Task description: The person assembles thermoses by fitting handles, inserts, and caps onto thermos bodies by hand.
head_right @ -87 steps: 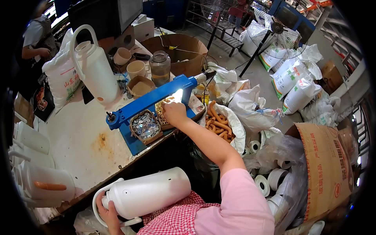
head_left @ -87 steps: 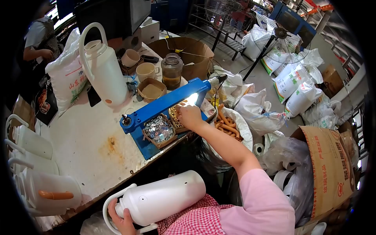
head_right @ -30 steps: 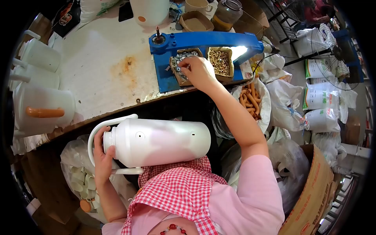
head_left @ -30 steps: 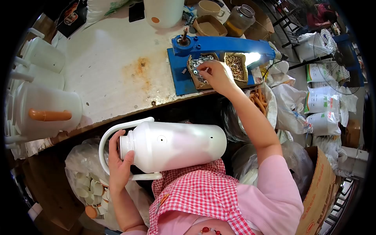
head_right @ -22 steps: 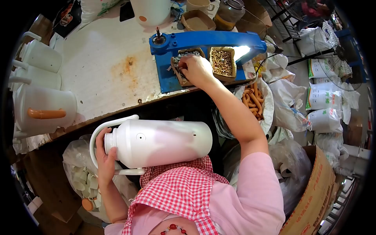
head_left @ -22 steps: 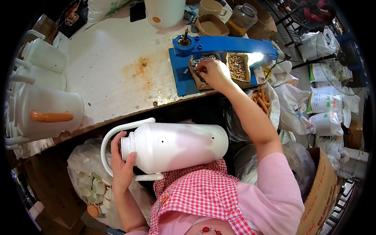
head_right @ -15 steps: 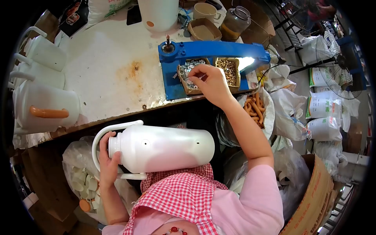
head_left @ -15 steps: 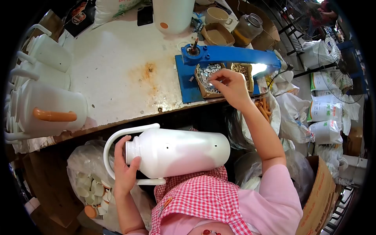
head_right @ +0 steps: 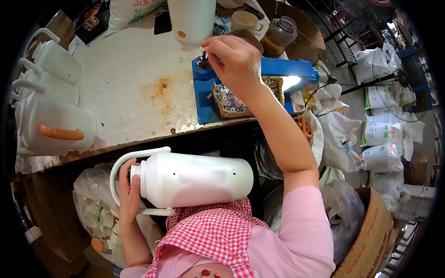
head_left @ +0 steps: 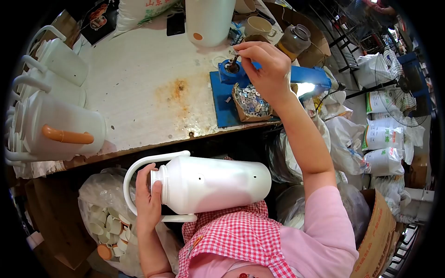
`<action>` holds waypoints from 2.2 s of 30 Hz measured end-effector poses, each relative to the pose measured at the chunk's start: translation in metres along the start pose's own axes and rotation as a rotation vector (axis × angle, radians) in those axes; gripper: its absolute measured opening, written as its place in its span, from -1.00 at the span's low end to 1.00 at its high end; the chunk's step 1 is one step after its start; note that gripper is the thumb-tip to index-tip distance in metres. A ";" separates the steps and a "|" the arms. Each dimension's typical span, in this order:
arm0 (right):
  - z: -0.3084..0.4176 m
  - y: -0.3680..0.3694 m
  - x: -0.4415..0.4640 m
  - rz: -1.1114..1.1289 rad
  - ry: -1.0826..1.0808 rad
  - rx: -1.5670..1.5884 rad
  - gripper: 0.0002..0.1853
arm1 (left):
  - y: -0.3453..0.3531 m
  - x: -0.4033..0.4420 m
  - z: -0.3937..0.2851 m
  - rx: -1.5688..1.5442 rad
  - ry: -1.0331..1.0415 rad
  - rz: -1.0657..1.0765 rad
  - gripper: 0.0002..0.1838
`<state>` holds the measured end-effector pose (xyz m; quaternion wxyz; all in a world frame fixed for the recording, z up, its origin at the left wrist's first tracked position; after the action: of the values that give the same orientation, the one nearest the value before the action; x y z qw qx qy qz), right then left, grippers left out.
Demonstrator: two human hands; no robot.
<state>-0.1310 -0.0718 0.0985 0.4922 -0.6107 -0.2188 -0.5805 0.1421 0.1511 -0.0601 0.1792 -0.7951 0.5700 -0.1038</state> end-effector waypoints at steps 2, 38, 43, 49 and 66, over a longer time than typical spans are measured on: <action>0.002 0.001 0.000 0.009 -0.026 -0.040 -0.83 | 0.000 0.001 -0.001 0.029 0.003 -0.006 -0.62; -0.073 -0.041 -0.085 -0.183 1.145 0.718 -0.54 | -0.023 0.135 -0.085 -0.412 0.156 -0.499 -0.61; -0.121 -0.091 -0.129 -0.309 1.161 0.651 -0.52 | 0.053 0.165 -0.104 -0.411 0.228 -0.367 -0.70; -0.148 -0.122 -0.162 -0.316 1.179 0.641 -0.40 | 0.098 0.168 -0.114 -0.414 0.237 -0.282 -0.70; -0.148 -0.133 -0.157 -0.366 1.166 0.614 -0.43 | 0.110 0.179 -0.112 -0.433 0.239 -0.264 -0.72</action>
<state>-0.3513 -0.0945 -0.0244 0.5745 0.0160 -0.1725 -0.8000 0.0642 -0.0679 -0.0095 -0.0783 -0.8644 0.4875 -0.0953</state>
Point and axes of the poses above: each hand's wrist, its own x-axis towards the middle knuckle, its own y-axis out of the palm, z = x × y, the point moved 10 cm from there along x, towards the middle knuckle, and after that the axes turned 11 degrees about -z, right-handed, at the moved point
